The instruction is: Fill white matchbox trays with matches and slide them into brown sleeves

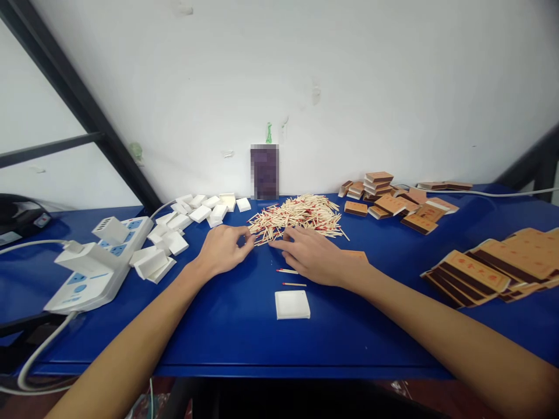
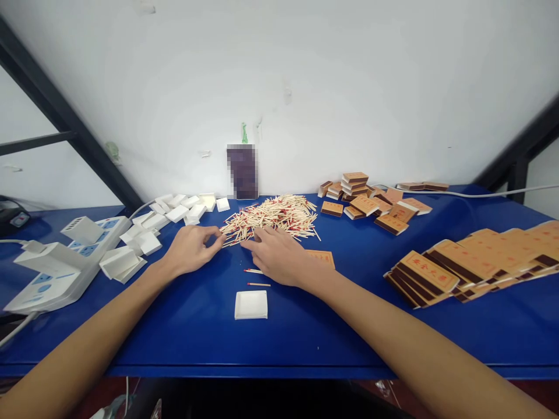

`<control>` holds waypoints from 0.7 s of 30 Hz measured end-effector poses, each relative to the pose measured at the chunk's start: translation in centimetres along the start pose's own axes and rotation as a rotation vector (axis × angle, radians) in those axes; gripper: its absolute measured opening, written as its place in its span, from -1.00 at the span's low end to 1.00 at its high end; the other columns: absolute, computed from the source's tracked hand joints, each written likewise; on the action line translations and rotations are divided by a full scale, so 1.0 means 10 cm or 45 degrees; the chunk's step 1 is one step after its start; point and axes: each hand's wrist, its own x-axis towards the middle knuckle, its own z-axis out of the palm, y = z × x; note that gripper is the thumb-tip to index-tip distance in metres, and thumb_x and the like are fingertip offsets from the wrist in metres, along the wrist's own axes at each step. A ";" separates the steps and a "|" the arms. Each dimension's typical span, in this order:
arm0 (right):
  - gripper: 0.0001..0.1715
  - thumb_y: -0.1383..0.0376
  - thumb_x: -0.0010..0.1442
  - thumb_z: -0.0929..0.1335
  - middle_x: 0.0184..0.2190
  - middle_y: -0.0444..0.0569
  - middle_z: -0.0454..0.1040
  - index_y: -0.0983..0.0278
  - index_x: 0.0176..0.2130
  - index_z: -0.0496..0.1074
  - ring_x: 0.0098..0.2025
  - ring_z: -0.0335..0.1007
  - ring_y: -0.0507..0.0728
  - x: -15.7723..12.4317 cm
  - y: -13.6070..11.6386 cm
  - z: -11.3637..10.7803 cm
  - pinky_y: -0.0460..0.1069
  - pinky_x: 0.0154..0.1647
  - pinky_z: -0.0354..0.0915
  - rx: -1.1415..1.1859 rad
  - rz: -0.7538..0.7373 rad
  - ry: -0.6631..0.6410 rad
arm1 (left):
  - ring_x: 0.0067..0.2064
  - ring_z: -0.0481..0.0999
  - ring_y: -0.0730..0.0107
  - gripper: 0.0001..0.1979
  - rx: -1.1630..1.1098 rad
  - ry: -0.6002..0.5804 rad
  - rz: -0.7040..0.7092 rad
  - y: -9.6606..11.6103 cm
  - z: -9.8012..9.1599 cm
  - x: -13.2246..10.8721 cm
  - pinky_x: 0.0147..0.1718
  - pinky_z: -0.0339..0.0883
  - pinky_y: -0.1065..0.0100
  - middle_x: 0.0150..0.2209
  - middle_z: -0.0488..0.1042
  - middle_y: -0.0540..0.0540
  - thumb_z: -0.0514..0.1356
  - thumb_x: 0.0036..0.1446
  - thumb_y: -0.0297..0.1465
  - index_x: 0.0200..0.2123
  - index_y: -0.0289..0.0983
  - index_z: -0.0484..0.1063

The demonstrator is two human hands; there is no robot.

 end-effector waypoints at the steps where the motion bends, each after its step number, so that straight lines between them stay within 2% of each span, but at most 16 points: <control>1: -0.60 0.34 0.34 0.21 -0.15 0.14 0.42 0.25 0.11 0.42 -0.14 0.34 0.24 0.01 -0.01 0.00 0.10 -0.12 0.20 -0.018 0.000 -0.001 | -0.59 0.21 0.43 -0.59 0.002 0.000 -0.009 -0.02 0.00 0.01 -0.49 -0.07 0.37 -0.66 0.27 0.02 0.01 0.28 -0.18 -0.50 -0.26 0.45; 4: -0.63 0.37 0.32 0.22 -0.10 0.15 0.42 0.27 0.06 0.45 -0.11 0.34 0.22 -0.01 0.00 0.00 0.10 -0.09 0.21 0.029 -0.013 0.007 | -0.61 0.22 0.45 -0.42 -0.073 -0.053 -0.027 -0.04 -0.03 0.02 -0.49 -0.04 0.36 -0.69 0.23 0.01 -0.11 0.36 -0.14 -0.61 -0.28 0.36; 8: -0.71 0.40 0.30 0.22 -0.15 0.08 0.45 0.30 -0.10 0.49 -0.14 0.34 0.19 -0.09 0.06 -0.02 0.11 -0.07 0.22 0.160 -0.037 0.045 | -0.60 0.28 0.45 -0.37 -0.165 -0.121 0.033 -0.03 -0.08 0.01 -0.45 0.06 0.36 -0.69 0.26 0.00 -0.17 0.41 -0.16 -0.59 -0.30 0.42; 11: -0.78 0.40 0.26 0.25 -0.23 0.04 0.49 0.30 -0.22 0.50 -0.18 0.36 0.17 -0.14 0.09 -0.06 0.09 -0.08 0.24 0.249 -0.050 0.044 | -0.53 0.36 0.42 -0.47 -0.124 -0.131 0.217 -0.03 -0.06 -0.02 -0.45 0.11 0.37 -0.57 0.42 -0.04 -0.12 0.40 -0.19 -0.43 -0.30 0.50; 13: -0.81 0.38 0.24 0.28 -0.24 0.03 0.51 0.30 -0.28 0.50 -0.19 0.39 0.16 -0.15 0.09 -0.09 0.07 -0.09 0.26 0.325 -0.053 0.041 | -0.37 0.48 0.36 -0.61 -0.078 -0.151 0.342 -0.04 -0.03 -0.03 -0.38 0.21 0.37 -0.37 0.56 -0.08 -0.04 0.37 -0.23 -0.24 -0.28 0.54; 16: -0.82 0.33 0.23 0.32 -0.24 0.02 0.54 0.28 -0.37 0.50 -0.21 0.43 0.13 -0.16 0.08 -0.13 0.05 -0.11 0.29 0.456 -0.073 0.011 | -0.14 0.54 0.26 -0.67 -0.011 -0.175 0.400 -0.05 0.02 -0.04 -0.22 0.33 0.32 -0.13 0.58 -0.10 0.01 0.33 -0.30 -0.02 -0.21 0.52; 18: -0.84 0.34 0.21 0.33 -0.28 -0.02 0.54 0.27 -0.39 0.50 -0.26 0.43 0.10 -0.17 0.06 -0.14 0.02 -0.14 0.30 0.539 -0.085 -0.009 | -0.11 0.54 0.24 -0.66 0.012 -0.183 0.396 -0.04 0.03 -0.04 -0.18 0.36 0.30 -0.12 0.58 -0.11 0.01 0.32 -0.31 0.00 -0.20 0.52; 21: -0.85 0.36 0.22 0.32 -0.35 -0.06 0.50 0.27 -0.33 0.49 -0.30 0.39 0.07 -0.16 0.05 -0.13 0.00 -0.19 0.28 0.588 -0.083 0.033 | -0.19 0.54 0.28 -0.69 -0.013 -0.196 0.409 0.04 0.02 -0.06 -0.22 0.35 0.31 -0.21 0.57 -0.11 0.05 0.31 -0.31 -0.06 -0.22 0.55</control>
